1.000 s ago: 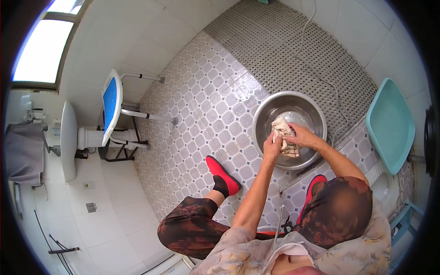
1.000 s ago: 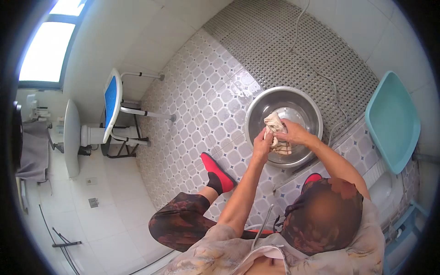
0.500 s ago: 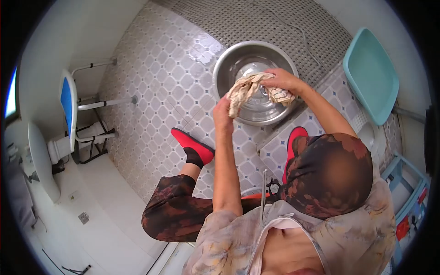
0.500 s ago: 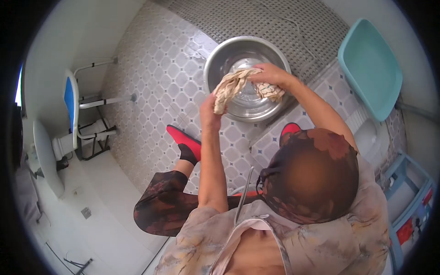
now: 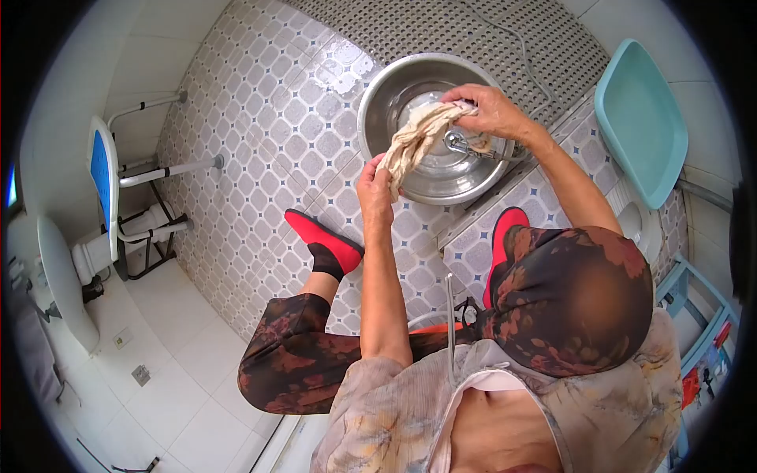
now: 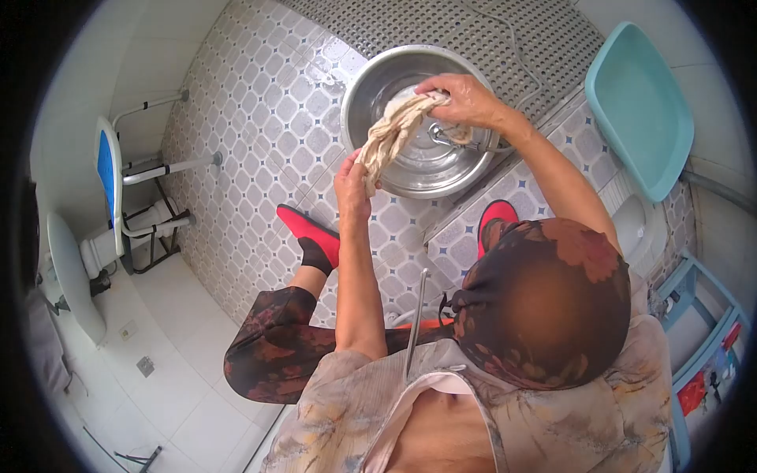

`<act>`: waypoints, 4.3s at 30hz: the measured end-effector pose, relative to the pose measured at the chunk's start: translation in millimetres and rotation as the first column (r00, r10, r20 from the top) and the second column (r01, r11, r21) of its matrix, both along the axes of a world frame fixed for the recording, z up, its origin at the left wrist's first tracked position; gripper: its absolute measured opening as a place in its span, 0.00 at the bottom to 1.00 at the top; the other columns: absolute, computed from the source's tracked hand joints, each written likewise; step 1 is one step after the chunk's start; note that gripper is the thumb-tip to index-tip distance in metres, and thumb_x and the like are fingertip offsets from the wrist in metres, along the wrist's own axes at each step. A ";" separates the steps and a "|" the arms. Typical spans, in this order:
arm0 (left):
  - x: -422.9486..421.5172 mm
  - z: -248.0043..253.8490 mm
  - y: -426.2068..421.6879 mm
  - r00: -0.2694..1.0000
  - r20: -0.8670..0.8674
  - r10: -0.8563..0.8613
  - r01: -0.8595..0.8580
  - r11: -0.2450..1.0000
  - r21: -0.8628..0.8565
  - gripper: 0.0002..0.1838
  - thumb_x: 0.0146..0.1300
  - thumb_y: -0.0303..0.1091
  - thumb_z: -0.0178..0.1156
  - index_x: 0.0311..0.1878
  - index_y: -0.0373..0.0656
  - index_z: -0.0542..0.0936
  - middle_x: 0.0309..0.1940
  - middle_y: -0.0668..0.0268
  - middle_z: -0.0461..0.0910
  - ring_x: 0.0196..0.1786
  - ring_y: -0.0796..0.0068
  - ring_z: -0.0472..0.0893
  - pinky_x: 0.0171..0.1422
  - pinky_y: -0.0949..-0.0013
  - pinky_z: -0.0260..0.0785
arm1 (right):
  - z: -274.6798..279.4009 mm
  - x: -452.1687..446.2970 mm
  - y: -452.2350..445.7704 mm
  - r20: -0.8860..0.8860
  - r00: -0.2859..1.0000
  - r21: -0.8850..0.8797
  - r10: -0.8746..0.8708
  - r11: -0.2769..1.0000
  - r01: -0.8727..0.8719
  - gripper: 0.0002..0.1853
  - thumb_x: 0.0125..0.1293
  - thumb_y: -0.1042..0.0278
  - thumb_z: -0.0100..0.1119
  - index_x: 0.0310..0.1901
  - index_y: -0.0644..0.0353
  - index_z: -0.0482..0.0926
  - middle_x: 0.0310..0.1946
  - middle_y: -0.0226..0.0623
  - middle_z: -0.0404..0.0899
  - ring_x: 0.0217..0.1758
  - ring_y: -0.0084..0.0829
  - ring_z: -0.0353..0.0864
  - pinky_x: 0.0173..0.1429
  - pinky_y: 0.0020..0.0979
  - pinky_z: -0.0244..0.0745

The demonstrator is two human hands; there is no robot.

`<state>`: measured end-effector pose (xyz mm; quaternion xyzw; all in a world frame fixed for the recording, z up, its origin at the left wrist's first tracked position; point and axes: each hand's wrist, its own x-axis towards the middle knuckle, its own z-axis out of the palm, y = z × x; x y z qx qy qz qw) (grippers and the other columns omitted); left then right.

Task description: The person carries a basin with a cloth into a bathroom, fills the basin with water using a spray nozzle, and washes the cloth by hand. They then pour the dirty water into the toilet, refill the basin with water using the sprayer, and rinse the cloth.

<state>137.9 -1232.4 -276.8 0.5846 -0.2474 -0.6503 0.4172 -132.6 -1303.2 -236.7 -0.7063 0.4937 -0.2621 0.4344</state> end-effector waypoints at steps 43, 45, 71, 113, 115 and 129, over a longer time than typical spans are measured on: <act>-48.3 88.8 -21.0 0.995 -0.099 -0.005 -0.033 0.926 -0.376 0.19 0.71 0.38 0.48 0.58 0.36 0.70 0.27 0.59 0.81 0.19 0.80 0.75 0.20 0.81 0.66 | 15.5 60.1 16.9 0.137 0.990 0.070 0.009 0.997 -0.019 0.18 0.57 0.55 0.66 0.43 0.59 0.80 0.27 0.40 0.80 0.28 0.33 0.80 0.38 0.32 0.74; -49.2 97.7 -27.3 0.952 -0.295 0.078 -0.200 0.888 -0.413 0.20 0.71 0.38 0.48 0.60 0.35 0.68 0.28 0.57 0.81 0.21 0.80 0.75 0.22 0.80 0.67 | 9.7 59.3 11.9 0.128 0.991 0.042 -0.025 0.999 0.020 0.19 0.59 0.53 0.64 0.43 0.61 0.80 0.25 0.40 0.80 0.24 0.31 0.77 0.35 0.30 0.74; -47.4 -17.1 17.5 0.998 -0.020 0.059 -0.053 0.975 0.217 0.17 0.60 0.28 0.56 0.52 0.34 0.72 0.36 0.61 0.80 0.32 0.76 0.79 0.30 0.74 0.72 | -104.2 25.6 -33.8 -0.745 0.662 -0.029 0.081 0.988 -0.153 0.23 0.52 0.66 0.64 0.52 0.54 0.74 0.53 0.50 0.67 0.52 0.50 0.74 0.52 0.44 0.75; -66.4 -30.6 -31.9 0.760 -0.551 0.345 -0.293 0.938 0.185 0.16 0.66 0.31 0.48 0.55 0.34 0.70 0.50 0.55 0.77 0.51 0.59 0.79 0.58 0.55 0.73 | -57.1 58.2 -23.8 -0.419 0.832 -0.580 -0.364 0.812 0.062 0.08 0.58 0.64 0.54 0.30 0.60 0.77 0.24 0.37 0.76 0.29 0.39 0.80 0.32 0.38 0.77; -53.4 -45.6 -29.0 0.781 -0.518 0.350 -0.330 0.934 0.134 0.19 0.64 0.30 0.50 0.57 0.36 0.67 0.49 0.57 0.75 0.51 0.60 0.77 0.57 0.55 0.71 | -38.3 36.8 -28.2 -0.025 0.959 -0.710 -0.282 0.680 0.181 0.05 0.60 0.70 0.54 0.31 0.62 0.74 0.29 0.39 0.76 0.34 0.44 0.76 0.40 0.39 0.74; -45.4 -46.5 -12.2 0.980 0.095 0.173 -0.197 0.899 0.391 0.23 0.58 0.31 0.57 0.57 0.42 0.66 0.55 0.57 0.65 0.52 0.58 0.70 0.52 0.54 0.67 | -104.8 35.5 3.3 -0.788 0.615 -0.206 -0.046 0.960 -0.192 0.40 0.49 0.55 0.68 0.64 0.53 0.60 0.57 0.40 0.68 0.61 0.46 0.65 0.56 0.49 0.68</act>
